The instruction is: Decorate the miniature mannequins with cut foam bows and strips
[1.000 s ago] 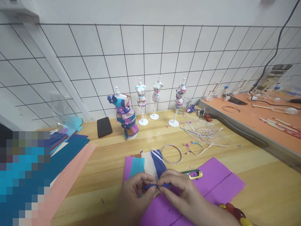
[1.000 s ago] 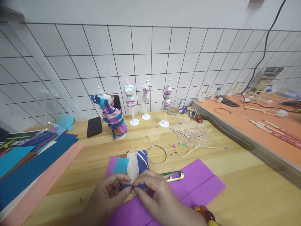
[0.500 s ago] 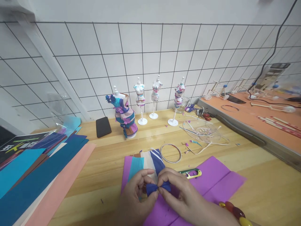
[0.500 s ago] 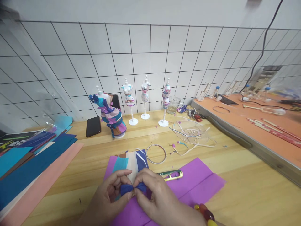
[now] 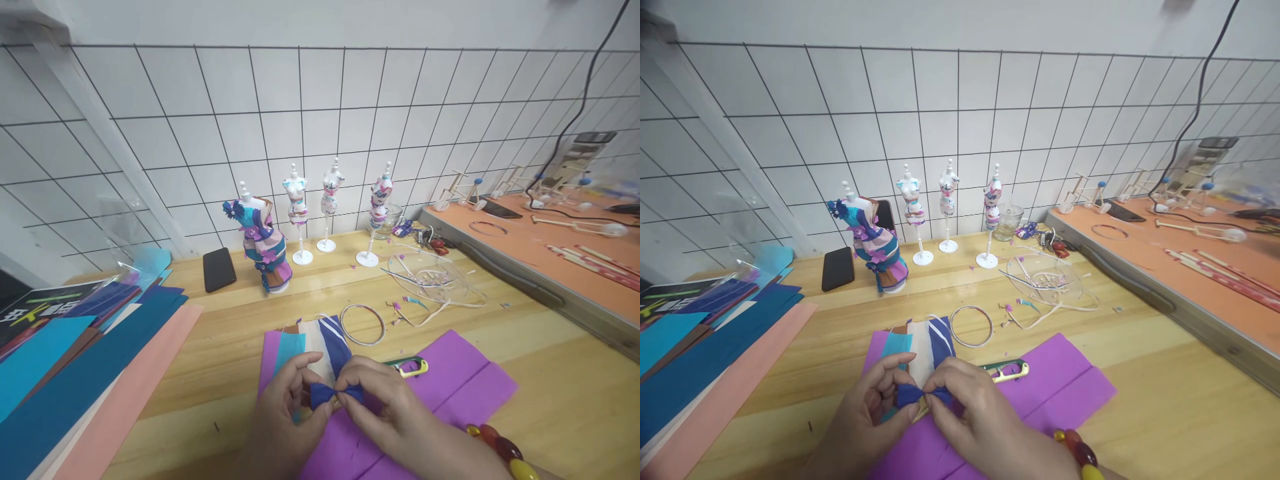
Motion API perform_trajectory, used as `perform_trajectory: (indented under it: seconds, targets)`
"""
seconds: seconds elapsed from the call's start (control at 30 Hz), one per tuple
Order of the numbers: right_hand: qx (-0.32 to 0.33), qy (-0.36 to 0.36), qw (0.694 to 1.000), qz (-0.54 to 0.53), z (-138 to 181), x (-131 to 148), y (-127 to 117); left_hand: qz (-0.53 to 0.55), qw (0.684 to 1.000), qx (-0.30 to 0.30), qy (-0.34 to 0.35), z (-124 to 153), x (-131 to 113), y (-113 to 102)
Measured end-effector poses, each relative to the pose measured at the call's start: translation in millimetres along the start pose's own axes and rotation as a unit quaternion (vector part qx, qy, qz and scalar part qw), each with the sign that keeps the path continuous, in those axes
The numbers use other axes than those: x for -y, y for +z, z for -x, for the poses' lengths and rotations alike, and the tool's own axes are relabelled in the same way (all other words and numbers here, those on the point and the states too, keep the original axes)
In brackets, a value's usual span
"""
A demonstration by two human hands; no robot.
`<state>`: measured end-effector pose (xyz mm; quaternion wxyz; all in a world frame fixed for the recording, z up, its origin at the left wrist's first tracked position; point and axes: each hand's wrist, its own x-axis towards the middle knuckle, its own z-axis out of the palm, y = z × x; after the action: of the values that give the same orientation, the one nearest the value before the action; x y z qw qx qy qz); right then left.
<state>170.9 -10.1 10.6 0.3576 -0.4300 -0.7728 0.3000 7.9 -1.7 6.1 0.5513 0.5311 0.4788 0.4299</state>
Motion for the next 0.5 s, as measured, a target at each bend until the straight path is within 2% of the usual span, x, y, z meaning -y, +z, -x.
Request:
perform_trajectory:
  seconds: [0.27,0.37,0.5]
  targets:
    - [-0.003,-0.013,0.999,0.047,-0.1,-0.4,-4.9,0.067,0.997,0.032,-0.032,-3.1,-2.8,-7.5]
    - [-0.001,-0.028,0.998,0.062,-0.6,-0.8,-4.8,0.055,0.998,0.018,-0.034,-5.7,-0.1,-9.6]
    - [-0.015,-0.05,0.996,0.077,-1.3,-2.4,-3.6,0.042,0.999,-0.001,-0.001,-6.6,1.4,-9.4]
